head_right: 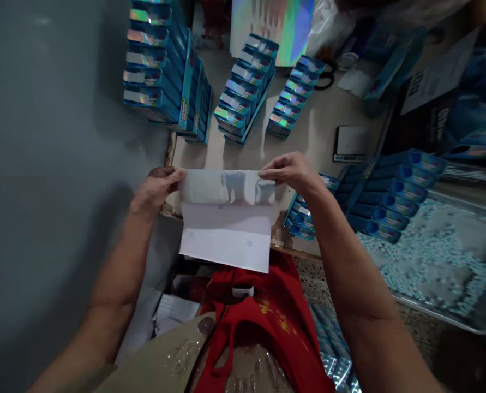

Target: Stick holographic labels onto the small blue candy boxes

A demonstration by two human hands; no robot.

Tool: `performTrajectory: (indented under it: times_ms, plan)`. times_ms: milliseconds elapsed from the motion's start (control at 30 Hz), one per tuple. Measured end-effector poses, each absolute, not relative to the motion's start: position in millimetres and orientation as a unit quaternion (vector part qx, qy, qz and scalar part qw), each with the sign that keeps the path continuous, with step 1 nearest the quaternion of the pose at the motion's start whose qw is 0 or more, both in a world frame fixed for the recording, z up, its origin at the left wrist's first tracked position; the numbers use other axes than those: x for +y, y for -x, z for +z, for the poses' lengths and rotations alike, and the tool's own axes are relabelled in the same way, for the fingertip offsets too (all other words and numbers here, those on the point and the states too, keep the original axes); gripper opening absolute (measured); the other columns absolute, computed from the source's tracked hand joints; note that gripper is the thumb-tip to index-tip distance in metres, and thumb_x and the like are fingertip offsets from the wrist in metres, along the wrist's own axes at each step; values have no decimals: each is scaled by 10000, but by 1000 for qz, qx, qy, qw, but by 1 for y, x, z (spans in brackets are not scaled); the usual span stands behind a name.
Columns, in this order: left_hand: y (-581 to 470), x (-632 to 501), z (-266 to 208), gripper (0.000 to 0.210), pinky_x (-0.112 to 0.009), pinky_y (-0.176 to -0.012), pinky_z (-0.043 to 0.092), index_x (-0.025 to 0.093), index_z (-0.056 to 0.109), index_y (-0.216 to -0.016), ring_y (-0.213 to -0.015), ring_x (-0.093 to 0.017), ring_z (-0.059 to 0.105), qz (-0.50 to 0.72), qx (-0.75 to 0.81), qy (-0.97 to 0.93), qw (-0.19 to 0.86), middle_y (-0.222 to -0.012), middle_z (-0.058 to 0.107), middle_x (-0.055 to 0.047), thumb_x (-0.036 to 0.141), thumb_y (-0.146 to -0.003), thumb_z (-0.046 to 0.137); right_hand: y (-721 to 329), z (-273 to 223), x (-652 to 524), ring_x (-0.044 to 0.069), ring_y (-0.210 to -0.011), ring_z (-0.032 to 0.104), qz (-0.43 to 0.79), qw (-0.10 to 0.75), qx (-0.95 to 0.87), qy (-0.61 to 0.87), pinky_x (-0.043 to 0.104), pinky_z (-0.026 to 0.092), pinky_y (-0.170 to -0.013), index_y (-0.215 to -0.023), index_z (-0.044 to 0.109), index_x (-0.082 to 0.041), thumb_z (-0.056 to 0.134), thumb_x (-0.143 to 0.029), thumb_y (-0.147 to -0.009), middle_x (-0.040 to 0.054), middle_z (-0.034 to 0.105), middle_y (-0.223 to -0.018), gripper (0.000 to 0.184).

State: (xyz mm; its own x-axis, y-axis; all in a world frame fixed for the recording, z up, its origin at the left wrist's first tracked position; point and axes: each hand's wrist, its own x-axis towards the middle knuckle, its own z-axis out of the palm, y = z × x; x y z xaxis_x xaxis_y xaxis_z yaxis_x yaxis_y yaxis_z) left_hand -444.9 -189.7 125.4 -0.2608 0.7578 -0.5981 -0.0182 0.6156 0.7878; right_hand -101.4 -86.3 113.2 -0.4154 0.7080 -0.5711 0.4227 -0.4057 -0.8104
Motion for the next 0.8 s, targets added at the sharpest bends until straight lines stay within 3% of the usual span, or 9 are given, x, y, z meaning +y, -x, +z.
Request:
performTrajectory:
  times_ms: [100, 167, 267, 333, 467, 667, 800]
  plan:
    - [431, -199, 104, 407, -247, -650, 561, 135, 777, -863, -708, -161, 675, 340, 706, -219, 581, -807, 740, -66, 493, -694, 873, 93, 86, -81, 103, -497, 488, 579, 81, -552, 595, 274, 363, -519, -692, 751, -158, 902, -589, -667, 11, 612, -522, 457]
    - [419, -207, 92, 388, -235, -624, 554, 130, 778, -845, -675, -149, 665, 334, 727, -192, 568, -772, 735, -49, 474, -691, 873, 99, 77, -86, 126, -569, 545, 489, 36, -593, 639, 294, 394, -583, -695, 739, -153, 878, -521, -750, 42, 649, -578, 397]
    - [400, -219, 80, 436, -236, -623, 568, 136, 782, -815, -649, -130, 643, 364, 740, -181, 536, -729, 724, -12, 528, -659, 892, 127, 84, -107, 264, -943, 658, 283, 41, -689, 666, 380, 481, -797, -951, 781, -141, 851, -319, -831, 155, 762, -1014, 226]
    - [389, -226, 77, 479, -245, -647, 585, 139, 795, -824, -650, -122, 634, 399, 743, -186, 504, -727, 724, 0, 560, -625, 910, 158, 96, -129, 333, -1153, 609, 218, 102, -750, 617, 460, 486, -930, -1153, 761, -161, 773, -220, -889, 177, 706, -1265, 271]
    - [376, -235, 82, 472, -232, -640, 572, 136, 810, -842, -642, -110, 615, 443, 743, -178, 469, -730, 720, -6, 543, -629, 915, 225, 104, -175, 306, -1144, 607, 270, 154, -817, 486, 456, 482, -1001, -1258, 746, -215, 578, -199, -1020, 135, 718, -1251, 292]
    - [376, -248, 95, 466, -265, -705, 591, 152, 808, -910, -717, -141, 667, 451, 690, -151, 545, -793, 739, -37, 570, -711, 853, 258, 76, -206, 293, -1141, 611, 251, 137, -837, 467, 434, 473, -1026, -1286, 747, -197, 515, -235, -1068, 135, 742, -1256, 321]
    - [376, -254, 97, 419, -286, -742, 602, 157, 806, -924, -768, -164, 697, 441, 681, -137, 568, -825, 757, -48, 521, -722, 844, 250, 63, -225, 304, -1265, 606, 250, 150, -852, 435, 465, 444, -1119, -1389, 694, -172, 490, -229, -1074, 156, 714, -1361, 380]
